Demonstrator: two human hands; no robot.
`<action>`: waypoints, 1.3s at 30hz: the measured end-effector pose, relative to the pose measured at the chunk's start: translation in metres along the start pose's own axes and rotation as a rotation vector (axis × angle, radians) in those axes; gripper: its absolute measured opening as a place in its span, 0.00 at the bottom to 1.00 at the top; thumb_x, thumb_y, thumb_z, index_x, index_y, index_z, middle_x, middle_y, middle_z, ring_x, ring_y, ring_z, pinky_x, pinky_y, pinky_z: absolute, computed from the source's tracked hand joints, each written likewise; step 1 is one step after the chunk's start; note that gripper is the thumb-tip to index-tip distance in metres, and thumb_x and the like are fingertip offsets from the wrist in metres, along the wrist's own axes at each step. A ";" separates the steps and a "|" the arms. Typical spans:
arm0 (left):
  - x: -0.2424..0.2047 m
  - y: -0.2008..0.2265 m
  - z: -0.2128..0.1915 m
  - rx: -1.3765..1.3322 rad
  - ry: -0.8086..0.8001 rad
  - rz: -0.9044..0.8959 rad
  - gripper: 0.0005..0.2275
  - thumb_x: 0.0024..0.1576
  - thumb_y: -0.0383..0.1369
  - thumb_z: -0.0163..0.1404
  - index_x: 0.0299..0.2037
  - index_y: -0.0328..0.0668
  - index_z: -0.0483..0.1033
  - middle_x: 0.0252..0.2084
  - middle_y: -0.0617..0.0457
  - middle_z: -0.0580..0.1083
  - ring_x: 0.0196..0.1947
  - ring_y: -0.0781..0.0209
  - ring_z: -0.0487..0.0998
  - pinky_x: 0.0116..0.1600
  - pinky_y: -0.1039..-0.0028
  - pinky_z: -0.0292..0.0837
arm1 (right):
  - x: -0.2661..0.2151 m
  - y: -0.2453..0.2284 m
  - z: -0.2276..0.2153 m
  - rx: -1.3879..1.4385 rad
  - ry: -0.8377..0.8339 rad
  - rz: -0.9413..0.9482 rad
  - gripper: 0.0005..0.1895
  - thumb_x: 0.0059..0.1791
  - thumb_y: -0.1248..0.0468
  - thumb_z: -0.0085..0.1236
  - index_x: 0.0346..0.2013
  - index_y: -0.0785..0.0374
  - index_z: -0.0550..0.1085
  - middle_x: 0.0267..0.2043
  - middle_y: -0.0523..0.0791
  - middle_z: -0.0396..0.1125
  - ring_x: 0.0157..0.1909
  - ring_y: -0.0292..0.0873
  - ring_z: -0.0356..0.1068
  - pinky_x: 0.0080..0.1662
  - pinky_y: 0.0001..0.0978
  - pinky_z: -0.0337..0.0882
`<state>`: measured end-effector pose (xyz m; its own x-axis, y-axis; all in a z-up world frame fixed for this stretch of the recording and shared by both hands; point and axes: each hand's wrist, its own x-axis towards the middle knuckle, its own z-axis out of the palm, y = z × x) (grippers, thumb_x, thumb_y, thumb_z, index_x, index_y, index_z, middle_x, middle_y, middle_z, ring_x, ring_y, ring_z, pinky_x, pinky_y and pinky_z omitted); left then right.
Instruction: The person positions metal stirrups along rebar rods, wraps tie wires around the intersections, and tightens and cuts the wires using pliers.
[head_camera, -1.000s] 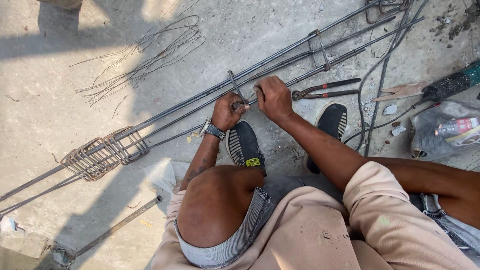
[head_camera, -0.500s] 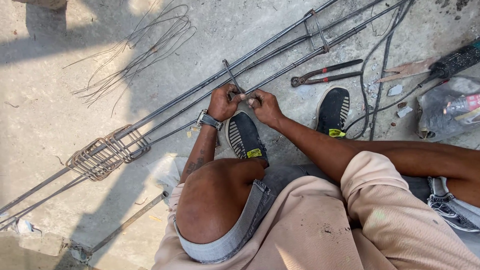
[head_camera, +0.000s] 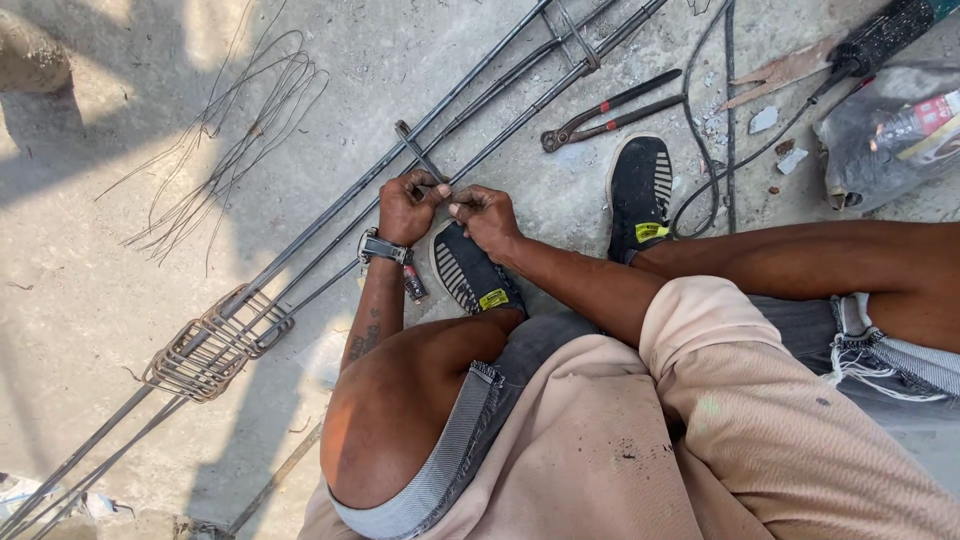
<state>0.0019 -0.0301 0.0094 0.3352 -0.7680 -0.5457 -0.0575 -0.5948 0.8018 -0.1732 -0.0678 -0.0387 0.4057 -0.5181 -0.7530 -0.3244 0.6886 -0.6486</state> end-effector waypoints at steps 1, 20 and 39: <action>-0.001 0.000 0.001 -0.016 0.005 0.020 0.06 0.55 0.30 0.61 0.39 0.35 0.83 0.30 0.49 0.81 0.27 0.68 0.78 0.34 0.74 0.73 | 0.004 0.003 -0.001 0.020 -0.032 -0.009 0.03 0.50 0.74 0.62 0.36 0.68 0.76 0.31 0.44 0.72 0.28 0.33 0.69 0.27 0.24 0.69; 0.000 -0.011 0.006 0.077 0.043 -0.054 0.10 0.54 0.31 0.65 0.40 0.35 0.81 0.32 0.47 0.78 0.30 0.61 0.76 0.37 0.69 0.73 | 0.033 0.015 -0.007 -0.709 -0.036 -0.421 0.12 0.49 0.68 0.56 0.44 0.70 0.68 0.38 0.61 0.72 0.40 0.64 0.75 0.44 0.53 0.75; -0.008 0.018 0.014 0.043 0.244 -0.107 0.11 0.50 0.30 0.66 0.35 0.31 0.78 0.31 0.45 0.81 0.30 0.60 0.83 0.36 0.72 0.79 | 0.062 -0.029 -0.048 0.176 -0.604 0.356 0.15 0.55 0.62 0.53 0.52 0.70 0.75 0.41 0.50 0.76 0.43 0.44 0.78 0.41 0.33 0.78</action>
<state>-0.0148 -0.0376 0.0247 0.5576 -0.6235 -0.5481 -0.0479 -0.6833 0.7286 -0.1798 -0.1442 -0.0723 0.7190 0.0882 -0.6894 -0.4028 0.8613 -0.3098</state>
